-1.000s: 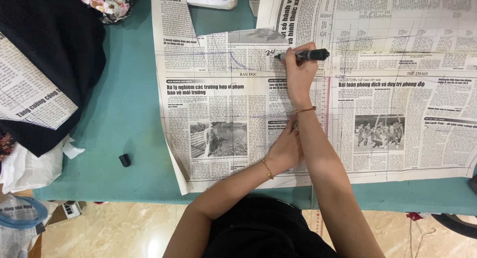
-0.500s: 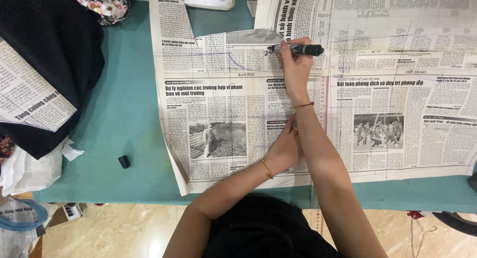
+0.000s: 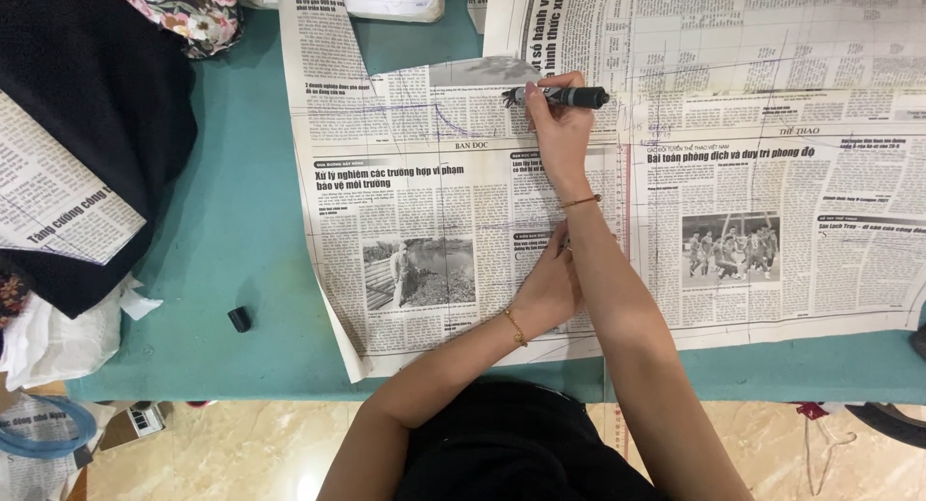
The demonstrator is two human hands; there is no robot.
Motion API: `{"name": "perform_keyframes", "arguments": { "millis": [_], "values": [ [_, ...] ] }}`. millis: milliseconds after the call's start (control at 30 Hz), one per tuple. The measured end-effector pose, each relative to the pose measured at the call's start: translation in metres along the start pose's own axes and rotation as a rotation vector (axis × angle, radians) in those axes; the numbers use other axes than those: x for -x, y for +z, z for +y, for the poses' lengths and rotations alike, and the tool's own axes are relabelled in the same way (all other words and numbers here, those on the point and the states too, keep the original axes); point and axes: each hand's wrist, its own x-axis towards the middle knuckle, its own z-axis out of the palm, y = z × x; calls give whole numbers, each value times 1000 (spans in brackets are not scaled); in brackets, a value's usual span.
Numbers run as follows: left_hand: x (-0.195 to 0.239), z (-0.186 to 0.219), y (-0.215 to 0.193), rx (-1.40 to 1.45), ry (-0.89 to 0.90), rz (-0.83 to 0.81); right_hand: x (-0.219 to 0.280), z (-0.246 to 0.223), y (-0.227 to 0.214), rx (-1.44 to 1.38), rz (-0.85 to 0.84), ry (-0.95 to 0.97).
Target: The person uses a ruler and a blue pen to draw lines on a newspaper spread out on a table. They then switch to a black marker to draw additional lines and write text on the newspaper, using the ruler as a guide for straight edges.
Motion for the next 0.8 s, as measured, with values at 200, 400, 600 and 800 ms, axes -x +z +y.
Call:
{"name": "perform_keyframes", "arguments": {
  "millis": [200, 400, 600, 800],
  "values": [
    [-1, 0, 1, 14, 0, -48, 1, -5, 1, -10, 37, 28],
    [1, 1, -10, -129, 27, -34, 6, 4, -11, 84, 21, -61],
    [0, 0, -12, -114, 46, -76, 7, -2, -9, 96, 8, -35],
    [-1, 0, -14, -57, 24, -110, 4, 6, -14, 159, 22, -40]
  ]
}}
